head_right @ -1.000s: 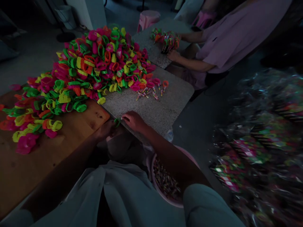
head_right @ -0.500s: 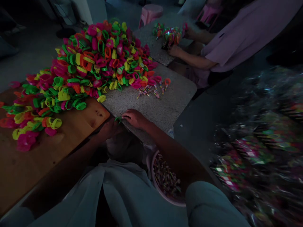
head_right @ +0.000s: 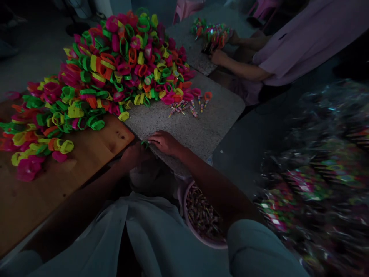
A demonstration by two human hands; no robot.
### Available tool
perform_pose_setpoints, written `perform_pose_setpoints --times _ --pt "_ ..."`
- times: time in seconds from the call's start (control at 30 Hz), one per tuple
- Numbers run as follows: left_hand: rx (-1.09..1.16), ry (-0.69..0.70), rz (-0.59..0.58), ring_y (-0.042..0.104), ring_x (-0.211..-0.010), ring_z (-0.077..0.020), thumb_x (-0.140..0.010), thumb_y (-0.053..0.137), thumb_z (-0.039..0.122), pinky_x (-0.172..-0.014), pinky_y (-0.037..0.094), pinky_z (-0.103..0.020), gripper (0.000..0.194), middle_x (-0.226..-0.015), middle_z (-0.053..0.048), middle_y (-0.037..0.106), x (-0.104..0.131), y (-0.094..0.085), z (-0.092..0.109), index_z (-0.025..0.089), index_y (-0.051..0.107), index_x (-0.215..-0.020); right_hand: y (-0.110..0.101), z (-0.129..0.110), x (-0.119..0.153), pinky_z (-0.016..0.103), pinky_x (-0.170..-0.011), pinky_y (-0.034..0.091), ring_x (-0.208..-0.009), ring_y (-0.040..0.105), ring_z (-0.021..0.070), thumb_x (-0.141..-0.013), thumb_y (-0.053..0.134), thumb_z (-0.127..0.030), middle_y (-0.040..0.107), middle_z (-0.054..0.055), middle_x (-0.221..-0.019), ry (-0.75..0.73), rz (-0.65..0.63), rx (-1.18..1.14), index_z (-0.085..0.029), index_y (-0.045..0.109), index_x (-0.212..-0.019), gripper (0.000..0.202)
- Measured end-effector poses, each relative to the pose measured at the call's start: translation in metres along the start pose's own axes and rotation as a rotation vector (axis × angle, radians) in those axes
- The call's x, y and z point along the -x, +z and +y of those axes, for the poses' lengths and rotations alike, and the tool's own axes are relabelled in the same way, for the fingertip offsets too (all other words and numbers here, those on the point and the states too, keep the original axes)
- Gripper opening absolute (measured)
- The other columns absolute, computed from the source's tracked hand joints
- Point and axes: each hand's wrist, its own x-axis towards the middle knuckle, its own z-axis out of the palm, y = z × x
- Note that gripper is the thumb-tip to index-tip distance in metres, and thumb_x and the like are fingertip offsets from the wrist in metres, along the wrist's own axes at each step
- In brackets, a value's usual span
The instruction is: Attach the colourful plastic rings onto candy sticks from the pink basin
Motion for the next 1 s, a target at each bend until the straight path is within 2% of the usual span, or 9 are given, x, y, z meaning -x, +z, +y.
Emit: perform_pose_setpoints --times 0.17,0.33,0.53,0.67,0.77,0.83,0.87,0.93,1.0 --pt "-0.005 -0.061 0.006 0.075 -0.086 -0.0265 -0.107 0.046 0.036 -0.071 0.056 -0.032 0.033 -0.097 -0.015 0.072 0.001 -0.005 0.005 0.013 0.065 -0.122 -0.001 -0.003 0.002 0.04 -0.099 0.045 -0.108 0.06 0.0254 -0.112 0.044 -0.03 0.073 0.01 -0.116 -0.031 -0.044 0.165 -0.024 0.076 -0.128 0.036" --pt "0.033 -0.193 -0.061 0.078 -0.093 -0.0307 -0.107 0.047 0.035 -0.071 0.057 -0.033 0.033 -0.096 -0.016 0.074 0.002 -0.014 0.014 0.011 0.064 -0.123 0.001 -0.008 0.003 0.04 -0.094 0.043 -0.102 0.059 0.0265 -0.112 0.045 -0.034 0.073 0.011 -0.108 -0.024 -0.067 0.268 -0.021 0.077 -0.123 0.036" --pt "0.051 -0.214 -0.105 0.078 -0.098 -0.032 -0.106 0.05 0.039 -0.074 0.058 -0.034 0.034 -0.101 -0.017 0.076 0.001 -0.024 0.019 0.013 0.065 -0.122 0.0 -0.019 -0.002 0.038 -0.088 0.04 -0.094 0.056 0.0248 -0.11 0.048 -0.025 0.071 0.011 -0.099 -0.036 -0.119 0.375 -0.016 0.077 -0.101 0.031" --pt "0.075 -0.223 -0.087 0.078 -0.1 -0.0328 -0.105 0.051 0.041 -0.076 0.057 -0.034 0.037 -0.101 -0.017 0.075 0.004 -0.024 0.022 0.013 0.065 -0.123 0.001 -0.022 -0.006 0.036 -0.085 0.039 -0.091 0.056 0.0232 -0.109 0.052 -0.025 0.07 0.01 -0.098 -0.062 -0.132 0.433 -0.016 0.074 -0.095 0.028" --pt "0.161 -0.205 0.015 0.077 -0.101 -0.0311 -0.104 0.054 0.045 -0.08 0.057 -0.035 0.035 -0.104 -0.015 0.075 0.006 -0.025 0.015 0.018 0.066 -0.123 -0.003 -0.014 -0.003 0.034 -0.086 0.04 -0.092 0.058 0.0219 -0.108 0.053 -0.024 0.071 0.008 -0.098 -0.056 -0.11 0.421 -0.017 0.075 -0.097 0.025" --pt "0.234 -0.198 0.131 0.076 -0.102 -0.0288 -0.104 0.055 0.047 -0.082 0.056 -0.034 0.035 -0.105 -0.013 0.076 0.005 -0.031 0.002 0.021 0.066 -0.125 -0.014 0.001 0.005 0.033 -0.087 0.041 -0.094 0.06 0.0219 -0.107 0.054 -0.024 0.071 0.009 -0.098 0.056 -0.016 0.406 -0.018 0.076 -0.098 0.024" --pt "0.278 -0.208 0.198 0.075 -0.101 -0.0275 -0.104 0.054 0.047 -0.082 0.056 -0.034 0.034 -0.105 -0.011 0.076 0.003 -0.036 -0.008 0.023 0.065 -0.125 -0.024 0.012 0.01 0.032 -0.086 0.042 -0.094 0.061 0.0221 -0.105 0.054 -0.024 0.072 0.009 -0.098 0.158 0.063 0.406 -0.018 0.076 -0.098 0.024" --pt "0.35 -0.246 0.322 0.074 -0.099 -0.025 -0.105 0.052 0.045 -0.083 0.056 -0.033 0.034 -0.105 -0.009 0.077 -0.004 -0.051 -0.03 0.022 0.065 -0.127 -0.048 0.04 0.025 0.032 -0.082 0.042 -0.093 0.062 0.0232 -0.103 0.053 -0.023 0.074 0.011 -0.099 0.447 0.258 0.433 -0.018 0.077 -0.099 0.026" --pt "0.373 -0.316 0.434 0.073 -0.099 -0.0238 -0.105 0.051 0.04 -0.084 0.055 -0.033 0.033 -0.11 -0.01 0.077 -0.013 -0.067 -0.054 0.021 0.065 -0.129 -0.076 0.072 0.039 0.032 -0.076 0.041 -0.09 0.064 0.0249 -0.103 0.049 -0.022 0.075 0.014 -0.101 0.799 0.423 0.491 -0.016 0.079 -0.102 0.031"
